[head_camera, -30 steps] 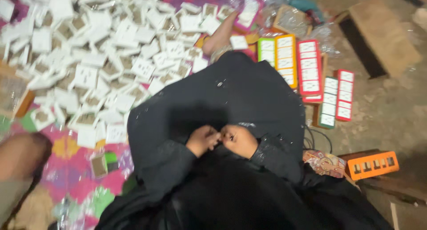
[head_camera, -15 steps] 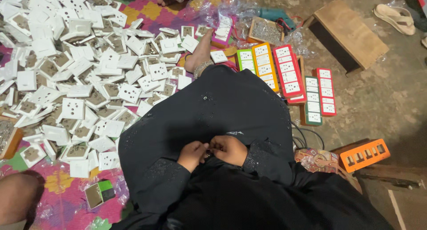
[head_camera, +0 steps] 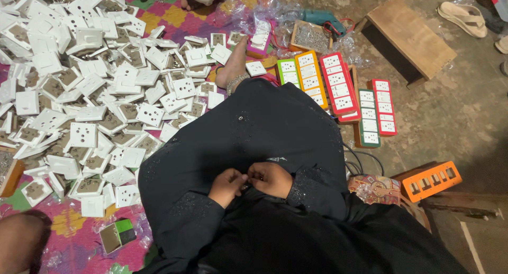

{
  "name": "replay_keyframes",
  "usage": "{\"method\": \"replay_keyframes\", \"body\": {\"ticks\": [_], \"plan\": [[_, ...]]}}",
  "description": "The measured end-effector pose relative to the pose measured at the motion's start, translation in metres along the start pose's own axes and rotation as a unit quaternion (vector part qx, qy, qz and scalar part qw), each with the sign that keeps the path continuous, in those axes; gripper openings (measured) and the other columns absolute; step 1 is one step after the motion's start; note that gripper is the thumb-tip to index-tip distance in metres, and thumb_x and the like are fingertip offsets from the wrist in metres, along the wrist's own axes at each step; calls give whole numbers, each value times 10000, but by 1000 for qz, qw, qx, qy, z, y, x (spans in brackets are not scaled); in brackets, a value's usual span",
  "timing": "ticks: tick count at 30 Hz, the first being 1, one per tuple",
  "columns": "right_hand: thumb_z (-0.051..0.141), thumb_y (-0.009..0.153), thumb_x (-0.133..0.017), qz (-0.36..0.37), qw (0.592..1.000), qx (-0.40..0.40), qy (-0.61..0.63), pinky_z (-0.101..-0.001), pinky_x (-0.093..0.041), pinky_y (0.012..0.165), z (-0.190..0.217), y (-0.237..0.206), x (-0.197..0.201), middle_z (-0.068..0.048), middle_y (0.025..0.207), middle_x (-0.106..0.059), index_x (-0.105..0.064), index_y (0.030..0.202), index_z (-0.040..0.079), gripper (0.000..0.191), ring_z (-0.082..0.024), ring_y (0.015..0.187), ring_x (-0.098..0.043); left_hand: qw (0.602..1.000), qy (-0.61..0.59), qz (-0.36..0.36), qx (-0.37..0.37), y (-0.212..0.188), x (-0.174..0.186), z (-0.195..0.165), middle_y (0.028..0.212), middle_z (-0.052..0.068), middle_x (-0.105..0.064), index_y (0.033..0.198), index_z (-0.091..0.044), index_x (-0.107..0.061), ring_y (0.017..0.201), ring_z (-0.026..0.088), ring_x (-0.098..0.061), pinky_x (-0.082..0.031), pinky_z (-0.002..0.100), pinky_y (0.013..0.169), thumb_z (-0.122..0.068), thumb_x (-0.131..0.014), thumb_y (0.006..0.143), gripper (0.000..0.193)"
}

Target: The person sits on the floor and uses both hands to pick up small metallic pieces and attach them to a black fabric garment resting on their lap. They repeatedly pick, place, and press the pieces onto the fabric surface.

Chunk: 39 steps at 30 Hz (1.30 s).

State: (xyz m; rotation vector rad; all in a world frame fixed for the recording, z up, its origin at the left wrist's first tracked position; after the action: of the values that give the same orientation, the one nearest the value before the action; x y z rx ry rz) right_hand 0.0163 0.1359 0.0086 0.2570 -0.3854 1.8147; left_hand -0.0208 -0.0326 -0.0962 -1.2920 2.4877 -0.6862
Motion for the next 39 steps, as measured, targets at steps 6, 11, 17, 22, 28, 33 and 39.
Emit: {"method": "replay_keyframes", "body": {"ticks": [6, 11, 17, 22, 28, 33, 39], "plan": [[46, 857, -656, 9, 1000, -14, -5, -271, -516, 579, -2, 0, -1, -38, 734, -678, -696, 959, -4, 121, -101, 623, -611, 1000, 12, -3, 3, -2, -1, -2, 704, 30, -662, 842, -44, -688, 582, 118, -589, -457, 255, 552, -317, -628, 969, 307], [44, 853, -637, 13, 1000, -2, 9, -270, -524, 585, 3, 1, 0, -34, 755, -690, -691, 976, -3, 142, -96, 639, -622, 1000, 5, 9, -18, -2, -1, -4, 729, 18, -683, 830, -33, -709, 603, 108, -593, -492, 248, 580, -303, -659, 952, 301], [58, 867, -654, 24, 999, -49, -2, -281, -500, 563, 5, 0, 1, -54, 710, -663, -694, 957, -1, 114, -114, 610, -595, 998, 14, 16, -65, -1, -1, -5, 712, 6, -657, 866, -72, -689, 594, 104, -590, -489, 248, 556, -291, -677, 917, 225], [46, 868, -650, 22, 999, -28, -5, -260, -517, 577, -6, 1, -2, -25, 739, -676, -691, 963, 16, 108, -101, 625, -609, 1000, 22, -5, 9, 0, 2, 2, 671, 25, -641, 799, -52, -687, 565, 116, -589, -438, 251, 503, -359, -630, 965, 354], [84, 922, -553, 48, 941, -67, 329, -207, -401, 511, -46, 6, -7, -24, 771, -591, -599, 963, 60, 66, -67, 614, -494, 999, -34, 0, 13, 5, 2, 8, 713, 61, -670, 876, -19, -676, 568, 140, -609, -455, 263, 499, -370, -584, 996, 382], [155, 990, -529, 99, 815, -142, 553, -197, -380, 482, -60, 5, -12, -47, 813, -602, -591, 940, 47, 135, -55, 569, -430, 988, -144, 28, 50, 4, 0, 8, 821, 85, -705, 1109, -23, -631, 646, 157, -684, -550, 274, 588, -358, -562, 998, 359], [251, 938, -637, 43, 997, -66, 24, -307, -586, 783, -35, 11, -16, -90, 968, -755, -709, 1101, 26, 286, -189, 862, -721, 981, -171, 44, 79, -3, -2, -7, 865, 109, -730, 1169, 16, -596, 701, 188, -729, -601, 308, 656, -360, -520, 1026, 409]]}}
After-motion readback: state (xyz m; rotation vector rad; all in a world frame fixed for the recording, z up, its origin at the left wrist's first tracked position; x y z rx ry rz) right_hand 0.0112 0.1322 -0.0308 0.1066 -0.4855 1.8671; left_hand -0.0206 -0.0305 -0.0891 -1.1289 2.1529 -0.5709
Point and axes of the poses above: each hand's wrist, its own y-axis towards the middle knuckle, its own x-axis out of the back of the hand, z = x × y, the point moved 4 cm from there along y, towards the middle knuckle
